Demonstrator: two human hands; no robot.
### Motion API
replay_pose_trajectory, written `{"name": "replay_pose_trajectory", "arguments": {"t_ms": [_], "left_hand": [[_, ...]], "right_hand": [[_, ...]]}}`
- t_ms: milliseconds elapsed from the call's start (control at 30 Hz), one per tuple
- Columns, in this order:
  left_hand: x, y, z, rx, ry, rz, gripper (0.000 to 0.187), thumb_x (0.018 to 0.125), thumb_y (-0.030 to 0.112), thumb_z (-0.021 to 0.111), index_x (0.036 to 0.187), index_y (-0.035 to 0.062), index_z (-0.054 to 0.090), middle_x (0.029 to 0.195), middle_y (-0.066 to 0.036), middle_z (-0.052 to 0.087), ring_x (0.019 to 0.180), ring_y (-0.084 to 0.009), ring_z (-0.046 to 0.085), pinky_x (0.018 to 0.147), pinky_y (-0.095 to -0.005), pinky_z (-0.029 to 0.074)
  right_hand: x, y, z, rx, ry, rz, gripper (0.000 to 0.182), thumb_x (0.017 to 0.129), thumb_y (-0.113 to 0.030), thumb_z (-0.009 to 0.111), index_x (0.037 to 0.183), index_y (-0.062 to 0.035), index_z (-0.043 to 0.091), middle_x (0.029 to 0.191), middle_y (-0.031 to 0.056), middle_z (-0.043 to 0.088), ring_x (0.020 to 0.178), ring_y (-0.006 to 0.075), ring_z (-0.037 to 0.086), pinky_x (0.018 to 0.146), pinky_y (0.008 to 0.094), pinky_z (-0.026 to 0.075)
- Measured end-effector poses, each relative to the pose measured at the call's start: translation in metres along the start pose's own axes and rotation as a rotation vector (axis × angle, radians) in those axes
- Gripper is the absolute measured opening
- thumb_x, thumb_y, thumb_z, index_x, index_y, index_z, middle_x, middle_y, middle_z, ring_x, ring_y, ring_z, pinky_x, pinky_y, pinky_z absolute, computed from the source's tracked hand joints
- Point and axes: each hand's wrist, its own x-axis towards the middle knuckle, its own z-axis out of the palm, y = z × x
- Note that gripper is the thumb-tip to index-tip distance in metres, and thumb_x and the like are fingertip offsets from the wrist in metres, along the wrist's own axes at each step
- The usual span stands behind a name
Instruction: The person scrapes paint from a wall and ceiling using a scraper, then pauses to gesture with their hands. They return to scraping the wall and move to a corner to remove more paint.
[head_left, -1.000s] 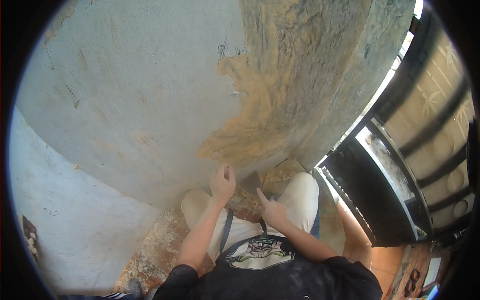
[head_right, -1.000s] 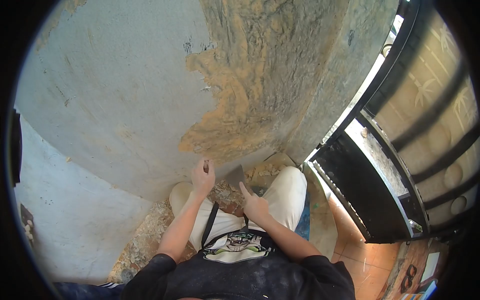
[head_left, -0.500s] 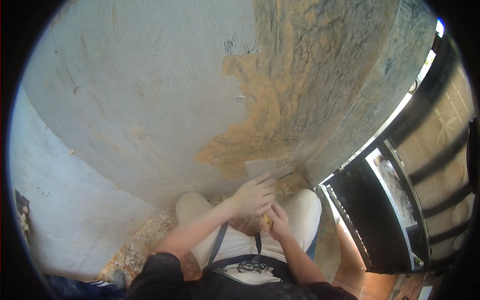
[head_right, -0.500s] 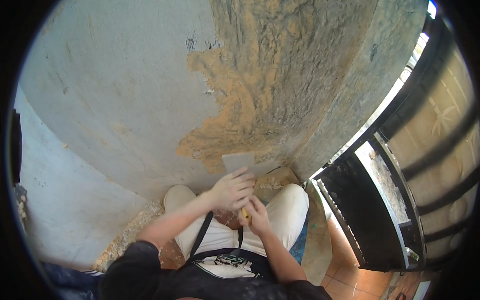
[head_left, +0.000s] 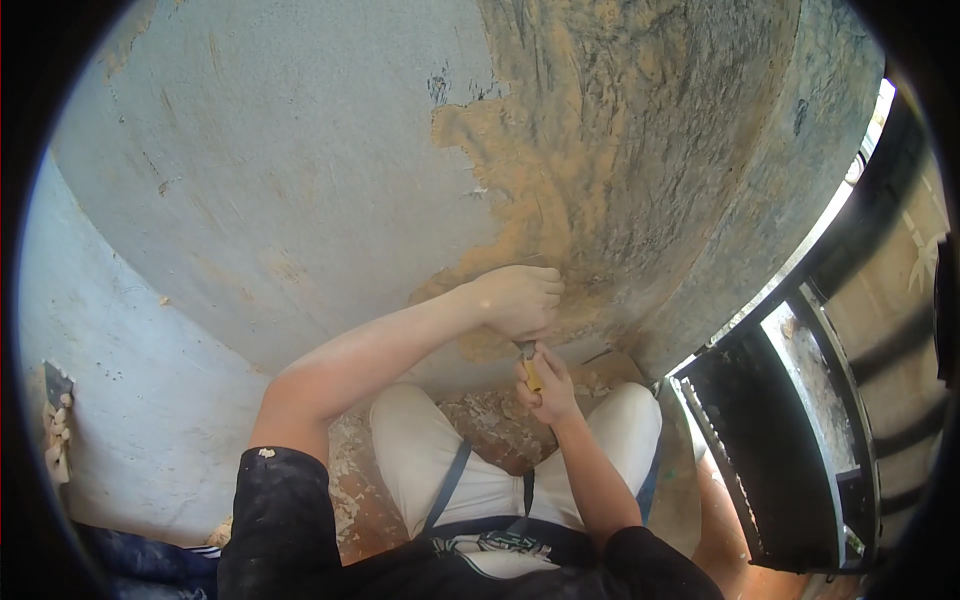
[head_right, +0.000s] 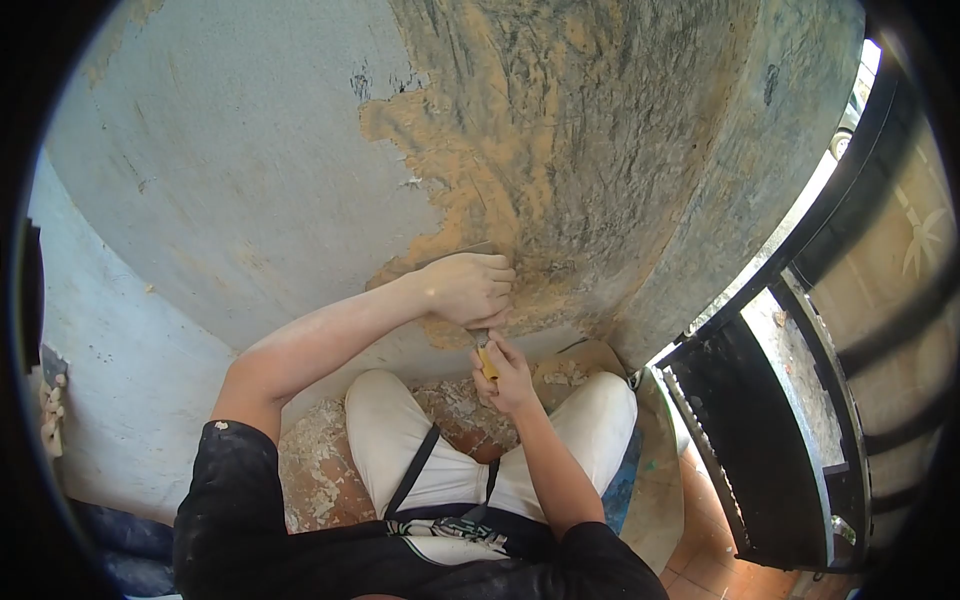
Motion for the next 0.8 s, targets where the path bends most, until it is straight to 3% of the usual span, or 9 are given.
{"name": "replay_pose_trajectory", "arguments": {"t_ms": [133,233,367,467,567,633,767,800], "left_hand": [[0.008,-0.003,-0.009,0.042,-0.052,-0.083,0.027,0.082,0.022,0.059,0.061,0.0051,0.062,0.066,-0.004,0.06,0.077,-0.0207,0.057,0.078,-0.0311,0.044],[0.013,-0.003,-0.005,0.039,-0.136,-0.057,0.026,0.079,0.023,0.06,0.058,0.0077,0.062,0.063,-0.002,0.061,0.076,-0.0194,0.058,0.079,-0.03,0.043],[0.021,-0.01,-0.004,0.106,-0.162,-0.099,0.019,0.072,0.025,0.061,0.057,0.0134,0.065,0.061,0.001,0.062,0.076,-0.0178,0.058,0.081,-0.0279,0.043],[0.023,-0.009,-0.016,0.137,-0.237,-0.092,0.014,0.067,0.024,0.061,0.059,0.0147,0.067,0.062,0.002,0.063,0.076,-0.0174,0.059,0.081,-0.0275,0.042],[0.018,-0.003,-0.008,0.078,-0.28,-0.088,0.013,0.065,0.024,0.061,0.061,0.0137,0.068,0.064,0.002,0.064,0.076,-0.0173,0.059,0.082,-0.0276,0.042],[0.025,-0.007,-0.014,0.072,-0.272,-0.079,0.013,0.065,0.023,0.062,0.061,0.013,0.068,0.065,0.002,0.065,0.076,-0.0174,0.059,0.083,-0.0277,0.041],[0.024,-0.014,-0.008,0.107,-0.282,-0.095,0.013,0.065,0.022,0.061,0.062,0.0121,0.067,0.066,0.001,0.065,0.076,-0.0179,0.06,0.084,-0.0283,0.041],[0.024,-0.004,-0.01,0.094,-0.336,-0.086,0.013,0.066,0.022,0.061,0.062,0.012,0.068,0.066,0.0,0.065,0.076,-0.0183,0.06,0.084,-0.0286,0.041]], "right_hand": [[0.01,-0.006,-0.006,-0.044,0.005,-0.038,0.028,0.101,-0.023,0.05,0.127,-0.016,0.05,0.081,0.0078,0.05,0.044,0.0083,0.035,0.038,0.0211,0.025],[0.012,0.013,-0.017,0.118,-0.108,-0.099,0.026,0.101,-0.023,0.05,0.125,-0.0154,0.053,0.078,0.0083,0.05,0.042,0.0079,0.033,0.037,0.021,0.024],[0.037,0.014,-0.034,0.087,-0.066,-0.045,0.026,0.1,-0.023,0.051,0.124,-0.0154,0.054,0.078,0.0081,0.05,0.043,0.008,0.032,0.037,0.0208,0.025],[0.04,0.014,-0.005,0.149,-0.103,-0.088,0.025,0.1,-0.022,0.051,0.123,-0.0133,0.056,0.077,0.008,0.049,0.043,0.0077,0.031,0.038,0.0209,0.025],[0.025,0.028,-0.003,0.213,0.027,-0.061,0.022,0.1,-0.023,0.05,0.116,-0.0092,0.056,0.077,0.0075,0.049,0.042,0.0074,0.031,0.038,0.0215,0.025],[0.034,0.013,-0.009,0.079,0.033,-0.069,0.022,0.1,-0.024,0.049,0.111,-0.0059,0.055,0.077,0.0074,0.049,0.042,0.0075,0.031,0.038,0.022,0.025],[0.021,0.011,0.005,0.117,-0.05,-0.1,0.021,0.101,-0.025,0.048,0.1,-0.0043,0.053,0.076,0.0064,0.049,0.042,0.0076,0.033,0.038,0.0225,0.025],[0.024,0.014,0.0,0.056,0.071,-0.04,0.021,0.101,-0.025,0.048,0.098,-0.0042,0.052,0.076,0.006,0.049,0.041,0.0078,0.033,0.038,0.0227,0.025]]}}
